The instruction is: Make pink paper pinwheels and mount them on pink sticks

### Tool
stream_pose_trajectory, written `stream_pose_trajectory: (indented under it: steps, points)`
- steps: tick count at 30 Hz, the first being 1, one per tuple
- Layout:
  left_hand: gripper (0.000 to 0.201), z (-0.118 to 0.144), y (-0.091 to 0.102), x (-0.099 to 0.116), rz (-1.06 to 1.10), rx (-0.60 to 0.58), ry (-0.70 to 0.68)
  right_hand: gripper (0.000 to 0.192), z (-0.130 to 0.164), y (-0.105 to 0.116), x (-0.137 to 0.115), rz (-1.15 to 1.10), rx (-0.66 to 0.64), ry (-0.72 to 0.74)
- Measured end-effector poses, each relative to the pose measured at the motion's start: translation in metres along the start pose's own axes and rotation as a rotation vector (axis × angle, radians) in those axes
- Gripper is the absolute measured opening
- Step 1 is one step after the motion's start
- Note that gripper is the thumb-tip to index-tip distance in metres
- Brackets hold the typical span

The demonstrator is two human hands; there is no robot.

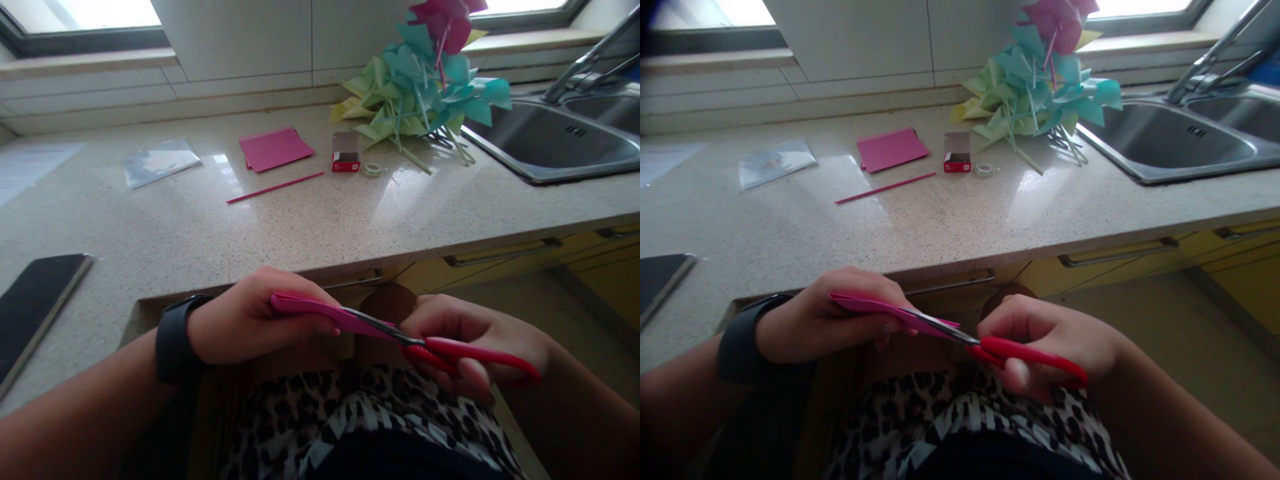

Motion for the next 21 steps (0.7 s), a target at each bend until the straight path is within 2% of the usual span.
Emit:
stream_pose_trajectory:
  steps: [10,15,18,21]
  points:
    - [0.017,-0.0006,-0.0012,-0.0048,0.046,-0.005,0.019,0.057,0.0055,0.0052,0.0033,0.061,0.020,-0.022]
    - [0.023,-0.0002,-0.0007,-0.0049,0.073,0.010,0.012,0.057,0.0053,0.0055,0.0022,0.075,0.013,-0.046]
    - [0.030,0.0006,0.0003,-0.0047,0.121,0.020,0.013,0.057,0.0058,0.0062,0.0021,0.050,0.022,-0.052]
    - [0.029,0.0011,0.0010,-0.0048,0.146,0.026,0.016,0.056,0.0078,0.0060,0.0042,0.011,0.023,-0.061]
Point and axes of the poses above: each hand's wrist, its own z-axis away from the middle knuckle, its own y-axis out of the back of the hand, x = y × z, the point moved 9 cm from there along -z, towards the middle knuckle, and after that the axes turned 8 degrees about y, right-handed, at the moved point
